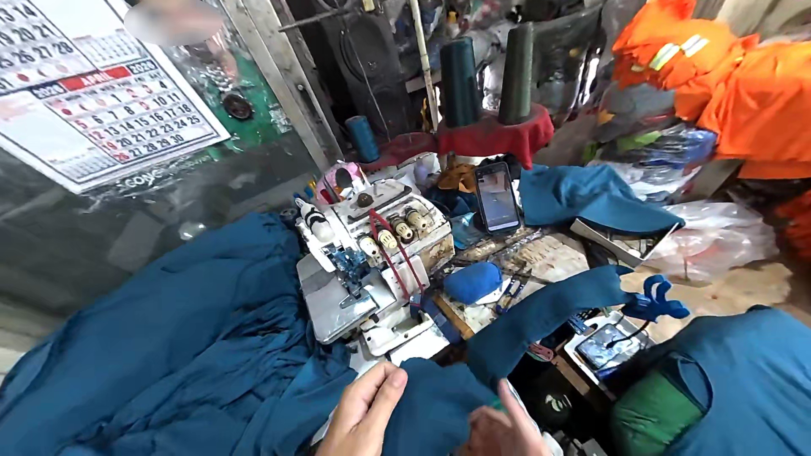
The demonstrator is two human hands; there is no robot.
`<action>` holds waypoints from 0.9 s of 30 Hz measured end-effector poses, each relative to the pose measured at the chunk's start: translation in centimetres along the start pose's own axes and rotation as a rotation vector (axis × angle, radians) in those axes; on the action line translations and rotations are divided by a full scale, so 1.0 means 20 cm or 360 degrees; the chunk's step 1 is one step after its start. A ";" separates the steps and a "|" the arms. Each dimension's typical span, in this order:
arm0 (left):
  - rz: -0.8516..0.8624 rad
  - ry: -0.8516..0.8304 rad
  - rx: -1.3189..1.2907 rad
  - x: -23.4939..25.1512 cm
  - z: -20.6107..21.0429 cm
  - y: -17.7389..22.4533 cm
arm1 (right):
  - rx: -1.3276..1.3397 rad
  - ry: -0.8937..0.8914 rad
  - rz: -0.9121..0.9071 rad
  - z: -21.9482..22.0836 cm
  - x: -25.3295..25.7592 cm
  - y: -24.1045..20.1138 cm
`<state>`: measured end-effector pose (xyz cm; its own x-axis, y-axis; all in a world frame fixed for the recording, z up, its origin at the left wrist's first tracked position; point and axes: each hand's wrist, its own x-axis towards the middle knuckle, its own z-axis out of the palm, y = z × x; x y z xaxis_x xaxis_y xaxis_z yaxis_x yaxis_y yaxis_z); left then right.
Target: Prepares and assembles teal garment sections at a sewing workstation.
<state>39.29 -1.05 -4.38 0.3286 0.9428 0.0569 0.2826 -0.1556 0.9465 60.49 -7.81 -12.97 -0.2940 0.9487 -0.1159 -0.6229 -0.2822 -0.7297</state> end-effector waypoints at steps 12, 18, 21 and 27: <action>-0.0130 0.0352 -0.0621 0.46 0.30 0.10 | -0.1119 0.0320 -0.0920 -0.12 0.33 -0.68; -0.0055 0.0317 -0.0574 0.76 0.34 0.14 | -0.1579 0.0459 -0.1090 -0.11 0.51 -1.01; -0.0146 0.0276 -0.0483 0.79 0.41 -0.08 | -0.1713 0.0467 -0.0872 -0.31 0.59 -0.89; -0.0115 0.0264 -0.0212 0.71 0.37 -0.11 | -0.1696 0.0393 -0.0734 -0.42 0.56 -0.76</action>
<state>50.04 10.53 -8.05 0.1557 0.9874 0.0283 0.1750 -0.0558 0.9830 72.76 8.24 -8.90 0.0203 0.9644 0.2635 0.3185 0.2436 -0.9161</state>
